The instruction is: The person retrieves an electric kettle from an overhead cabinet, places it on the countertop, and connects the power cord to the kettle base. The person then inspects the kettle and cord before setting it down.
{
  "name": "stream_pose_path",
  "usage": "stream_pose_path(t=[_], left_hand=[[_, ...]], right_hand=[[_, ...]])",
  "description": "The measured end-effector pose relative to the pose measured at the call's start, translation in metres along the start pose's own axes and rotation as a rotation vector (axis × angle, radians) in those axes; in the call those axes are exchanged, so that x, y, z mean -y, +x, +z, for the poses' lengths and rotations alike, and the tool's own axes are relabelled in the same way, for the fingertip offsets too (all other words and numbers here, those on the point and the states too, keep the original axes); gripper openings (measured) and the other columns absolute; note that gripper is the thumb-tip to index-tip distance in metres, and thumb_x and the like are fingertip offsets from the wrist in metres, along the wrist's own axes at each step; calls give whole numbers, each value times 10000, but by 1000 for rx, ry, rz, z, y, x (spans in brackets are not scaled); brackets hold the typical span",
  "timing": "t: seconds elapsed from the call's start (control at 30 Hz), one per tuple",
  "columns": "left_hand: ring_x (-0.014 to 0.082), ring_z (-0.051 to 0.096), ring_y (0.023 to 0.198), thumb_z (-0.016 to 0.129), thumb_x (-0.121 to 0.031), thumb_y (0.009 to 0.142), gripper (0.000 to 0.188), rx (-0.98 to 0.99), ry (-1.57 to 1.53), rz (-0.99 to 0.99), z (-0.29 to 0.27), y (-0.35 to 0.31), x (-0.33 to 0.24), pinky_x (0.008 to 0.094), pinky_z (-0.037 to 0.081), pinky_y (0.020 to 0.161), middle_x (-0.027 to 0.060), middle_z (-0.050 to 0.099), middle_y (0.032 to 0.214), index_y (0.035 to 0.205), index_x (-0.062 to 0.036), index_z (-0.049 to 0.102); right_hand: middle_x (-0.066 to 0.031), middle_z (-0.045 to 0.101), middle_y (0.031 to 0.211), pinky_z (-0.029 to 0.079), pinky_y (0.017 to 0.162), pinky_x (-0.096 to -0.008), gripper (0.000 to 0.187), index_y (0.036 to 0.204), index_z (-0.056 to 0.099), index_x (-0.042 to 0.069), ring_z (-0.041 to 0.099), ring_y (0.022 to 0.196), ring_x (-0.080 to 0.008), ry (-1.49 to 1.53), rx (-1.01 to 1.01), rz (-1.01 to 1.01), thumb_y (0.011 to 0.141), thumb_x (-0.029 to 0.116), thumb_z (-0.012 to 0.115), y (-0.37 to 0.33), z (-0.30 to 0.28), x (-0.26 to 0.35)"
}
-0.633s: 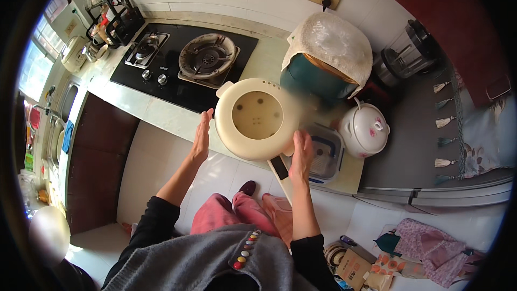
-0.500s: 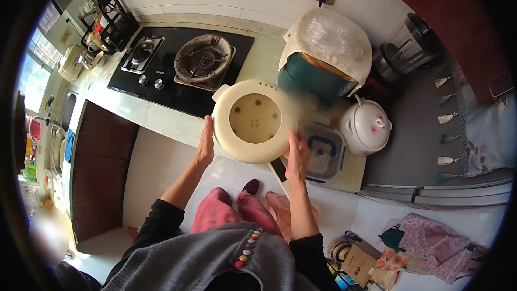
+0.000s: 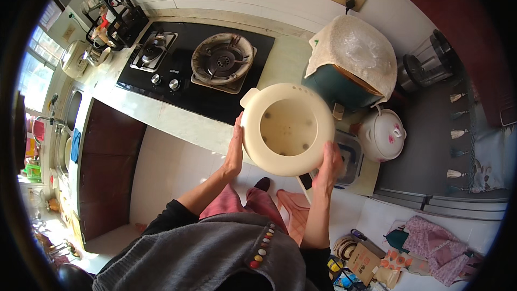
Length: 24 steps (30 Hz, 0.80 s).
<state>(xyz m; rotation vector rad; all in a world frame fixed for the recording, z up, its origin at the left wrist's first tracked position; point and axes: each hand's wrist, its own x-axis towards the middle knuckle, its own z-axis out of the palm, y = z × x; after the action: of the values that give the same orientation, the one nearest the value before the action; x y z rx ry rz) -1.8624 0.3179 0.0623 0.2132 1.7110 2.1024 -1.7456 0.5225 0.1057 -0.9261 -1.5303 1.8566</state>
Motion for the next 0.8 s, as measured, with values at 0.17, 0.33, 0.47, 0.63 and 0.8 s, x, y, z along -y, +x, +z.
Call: stream_pose_path(t=[0.17, 0.33, 0.47, 0.63, 0.8], left_hand=[[270, 62, 1542, 194, -500, 1077, 680, 23, -32, 2, -22, -11, -8, 382, 56, 1241, 126, 142, 1661, 1595, -60, 158], [209, 566, 1246, 269, -526, 1058, 681, -123, -386, -56, -76, -36, -21, 331, 406, 1084, 140, 586, 1371, 1428, 11, 463], [192, 610, 1160, 307, -522, 1059, 626, -235, -570, -87, -136, -69, -30, 320, 486, 1006, 109, 620, 1303, 1360, -21, 531], [194, 601, 1172, 362, -492, 1060, 564, -431, -551, -132, -214, -70, -8, 324, 472, 1031, 90, 623, 1284, 1338, -34, 542], [190, 568, 1216, 358, -503, 1061, 576, -385, -467, -146, -272, -45, 18, 326, 451, 1053, 93, 593, 1325, 1357, -37, 521]], right_hand=[[-103, 644, 1163, 508, 849, -300, 459, 1268, 589, -19, 616, 1041, -175, -39, 58, -27, 994, 349, 572, -25, 17, 29], [-123, 631, 1224, 473, 925, -296, 528, 1376, 506, -73, 600, 1081, -170, 20, 188, -58, 984, 270, 600, -69, 62, 19], [-143, 612, 1279, 439, 994, -305, 552, 1399, 480, -78, 579, 1140, -188, 16, 348, 30, 975, 247, 620, -102, 106, -7], [-98, 614, 1185, 442, 975, -312, 430, 1337, 518, -14, 564, 1110, -177, -22, 560, 35, 999, 240, 591, -110, 158, -64], [-43, 591, 1248, 422, 974, -262, 527, 1426, 480, 7, 542, 1096, -114, -68, 550, 260, 1005, 294, 613, -106, 192, -116]])
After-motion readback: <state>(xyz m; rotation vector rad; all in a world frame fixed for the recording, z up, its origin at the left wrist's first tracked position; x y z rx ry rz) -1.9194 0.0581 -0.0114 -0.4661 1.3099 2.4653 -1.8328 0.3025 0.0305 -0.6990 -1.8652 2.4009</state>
